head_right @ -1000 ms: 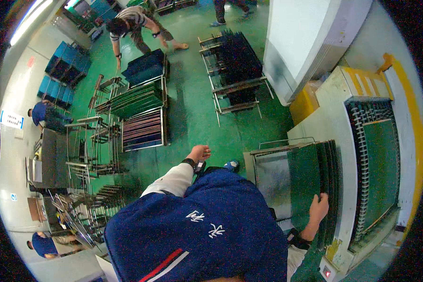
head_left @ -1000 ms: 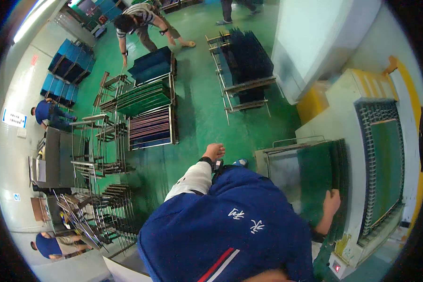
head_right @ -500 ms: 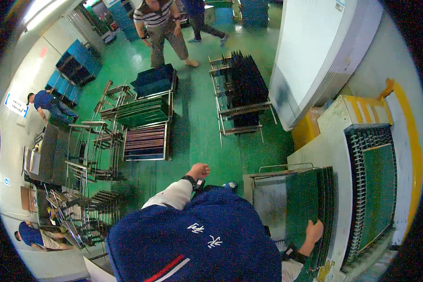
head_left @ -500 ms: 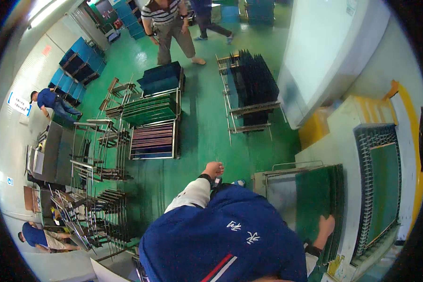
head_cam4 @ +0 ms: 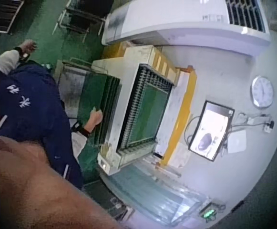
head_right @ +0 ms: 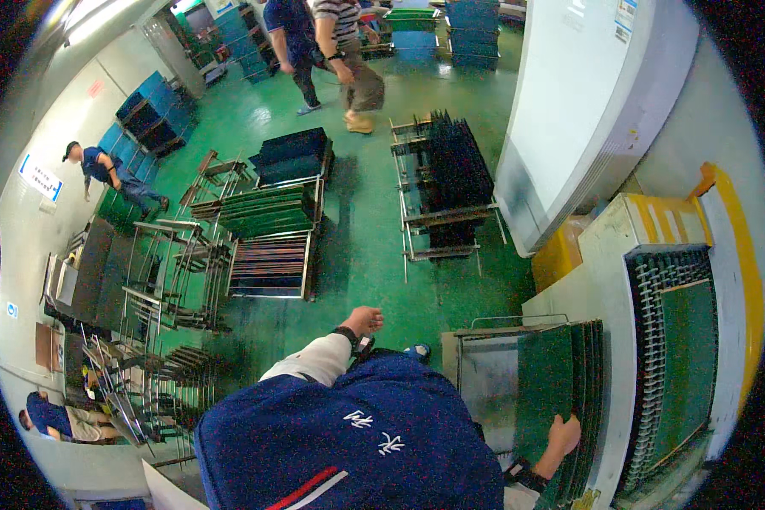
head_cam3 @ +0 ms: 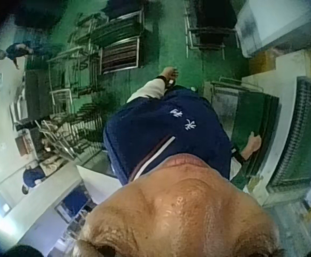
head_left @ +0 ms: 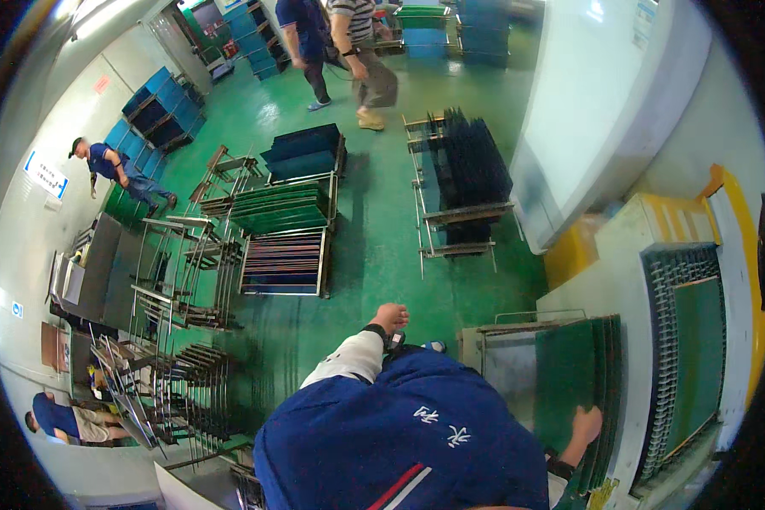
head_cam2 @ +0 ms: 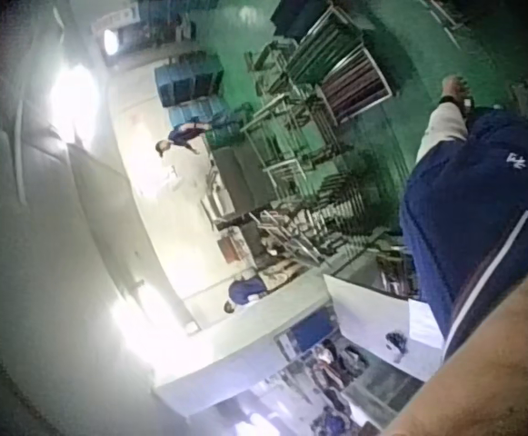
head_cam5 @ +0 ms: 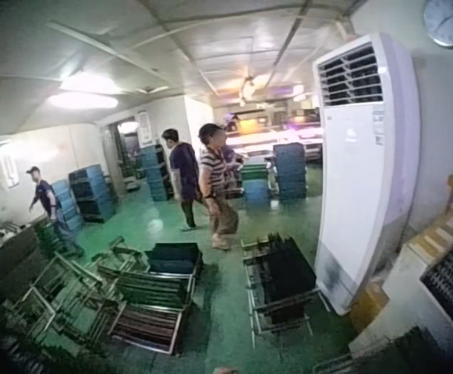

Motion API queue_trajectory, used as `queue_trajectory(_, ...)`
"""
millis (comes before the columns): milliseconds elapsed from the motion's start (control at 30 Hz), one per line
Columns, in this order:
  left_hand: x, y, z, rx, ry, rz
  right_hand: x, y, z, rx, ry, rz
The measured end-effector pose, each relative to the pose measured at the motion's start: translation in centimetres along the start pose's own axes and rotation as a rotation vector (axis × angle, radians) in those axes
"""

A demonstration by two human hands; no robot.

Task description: Insert sheets of material into a processing machine and then organize them on a rack.

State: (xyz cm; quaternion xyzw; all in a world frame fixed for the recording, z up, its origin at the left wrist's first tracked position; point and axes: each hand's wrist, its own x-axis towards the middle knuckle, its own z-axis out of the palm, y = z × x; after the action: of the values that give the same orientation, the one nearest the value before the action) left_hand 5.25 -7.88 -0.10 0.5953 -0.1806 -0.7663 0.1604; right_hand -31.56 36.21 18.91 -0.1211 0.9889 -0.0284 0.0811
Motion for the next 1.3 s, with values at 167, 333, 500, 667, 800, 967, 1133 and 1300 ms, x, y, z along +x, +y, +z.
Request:
queue_trajectory(167,1.2,-0.7,-2.2,-0.087,-0.119,-0.006,0.3,0.4,0.8,-0.012,0.028,-0.055)
queue_trajectory(333,1.1,-1.3,-3.0,-0.179,-0.209,-0.034,-0.4,-0.4,-0.2,0.044,-0.001,-0.054)
queue_trajectory(500,1.2,-1.0,-2.5,0.045,-0.062,-0.024,0.0,1.4,1.3,0.033,0.065,-0.070)
queue_trajectory(667,3.6,-2.3,-4.4,-0.127,-0.518,-0.042,0.0,-0.1,-0.1,-0.044,0.066,0.001)
queue_trajectory(800,2.5,-1.6,-4.3,0.239,-0.403,0.082,0.5,-0.3,0.1,-0.005,0.082,-0.017)
queue_trajectory(967,-0.2,-0.2,-1.0,0.057,-0.235,-0.022,0.1,0.3,0.6,-0.020,0.082,0.025)
queue_trajectory(1133,2.0,-1.1,-2.4,-0.069,-0.262,-0.050,0.5,0.0,0.8,-0.045,0.082,0.003)
queue_trajectory(1300,4.7,-1.5,-3.4,-0.002,-0.190,-0.080,-0.1,-1.6,-0.9,-0.005,0.032,0.074)
